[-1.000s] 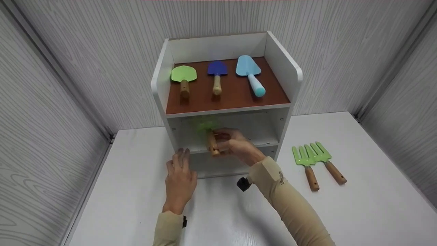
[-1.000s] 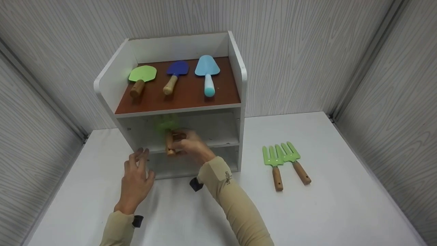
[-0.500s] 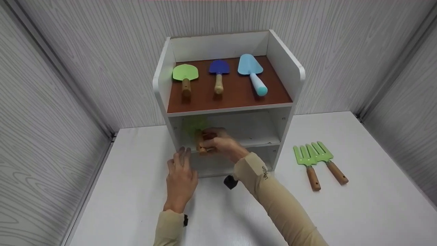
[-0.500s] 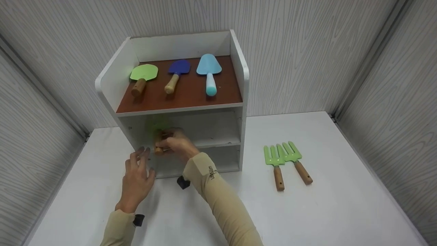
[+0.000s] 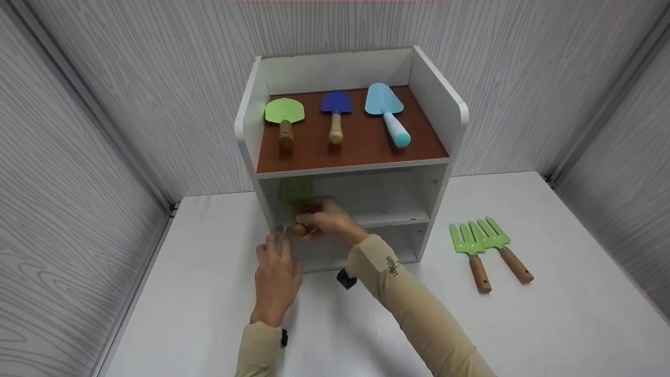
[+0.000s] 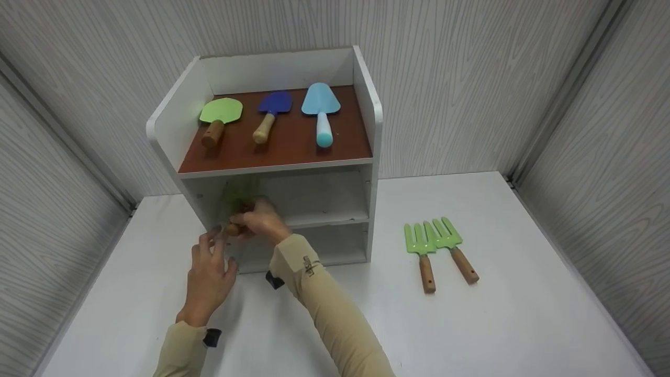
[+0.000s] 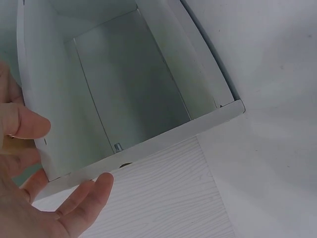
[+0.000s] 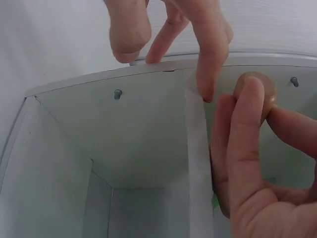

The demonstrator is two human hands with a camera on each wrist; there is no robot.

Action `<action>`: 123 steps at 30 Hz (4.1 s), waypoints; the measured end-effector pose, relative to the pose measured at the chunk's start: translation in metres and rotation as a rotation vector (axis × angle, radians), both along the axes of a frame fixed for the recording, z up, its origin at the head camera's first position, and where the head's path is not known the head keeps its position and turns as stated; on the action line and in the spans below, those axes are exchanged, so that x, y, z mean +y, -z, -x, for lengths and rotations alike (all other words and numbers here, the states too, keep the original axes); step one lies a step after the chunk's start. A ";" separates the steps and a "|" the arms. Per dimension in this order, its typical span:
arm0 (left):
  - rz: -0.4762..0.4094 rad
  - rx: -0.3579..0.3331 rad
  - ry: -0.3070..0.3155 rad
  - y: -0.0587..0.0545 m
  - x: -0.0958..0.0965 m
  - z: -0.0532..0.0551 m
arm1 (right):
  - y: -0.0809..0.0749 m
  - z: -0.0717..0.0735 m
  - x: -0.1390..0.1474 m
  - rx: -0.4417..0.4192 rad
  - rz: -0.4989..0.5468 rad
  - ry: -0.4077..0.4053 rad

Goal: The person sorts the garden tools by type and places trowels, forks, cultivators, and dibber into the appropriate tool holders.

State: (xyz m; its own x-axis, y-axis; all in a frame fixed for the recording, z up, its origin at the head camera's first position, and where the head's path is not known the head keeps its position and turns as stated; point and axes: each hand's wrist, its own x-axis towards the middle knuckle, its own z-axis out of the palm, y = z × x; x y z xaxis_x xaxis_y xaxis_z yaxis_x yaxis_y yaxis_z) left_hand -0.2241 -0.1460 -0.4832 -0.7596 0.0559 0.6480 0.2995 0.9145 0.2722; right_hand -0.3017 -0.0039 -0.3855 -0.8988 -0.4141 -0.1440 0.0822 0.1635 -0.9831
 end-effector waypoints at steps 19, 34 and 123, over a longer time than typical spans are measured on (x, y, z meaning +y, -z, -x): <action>-0.039 -0.040 0.011 0.002 0.004 0.000 | 0.002 -0.007 -0.002 0.142 -0.112 0.068; -0.047 -0.024 0.026 0.002 -0.001 0.001 | 0.006 -0.014 0.051 0.090 -0.055 0.061; -0.067 -0.027 0.044 0.003 -0.001 0.002 | 0.080 -0.040 0.303 -0.140 -0.029 0.152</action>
State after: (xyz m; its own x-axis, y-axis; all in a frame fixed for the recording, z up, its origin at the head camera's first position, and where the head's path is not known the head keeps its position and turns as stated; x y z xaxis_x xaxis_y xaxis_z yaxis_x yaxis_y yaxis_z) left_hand -0.2258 -0.1465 -0.4859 -0.7746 0.0474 0.6307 0.3311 0.8800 0.3406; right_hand -0.2612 0.2995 -0.4654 -0.9210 -0.2689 -0.2817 0.2436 0.1664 -0.9555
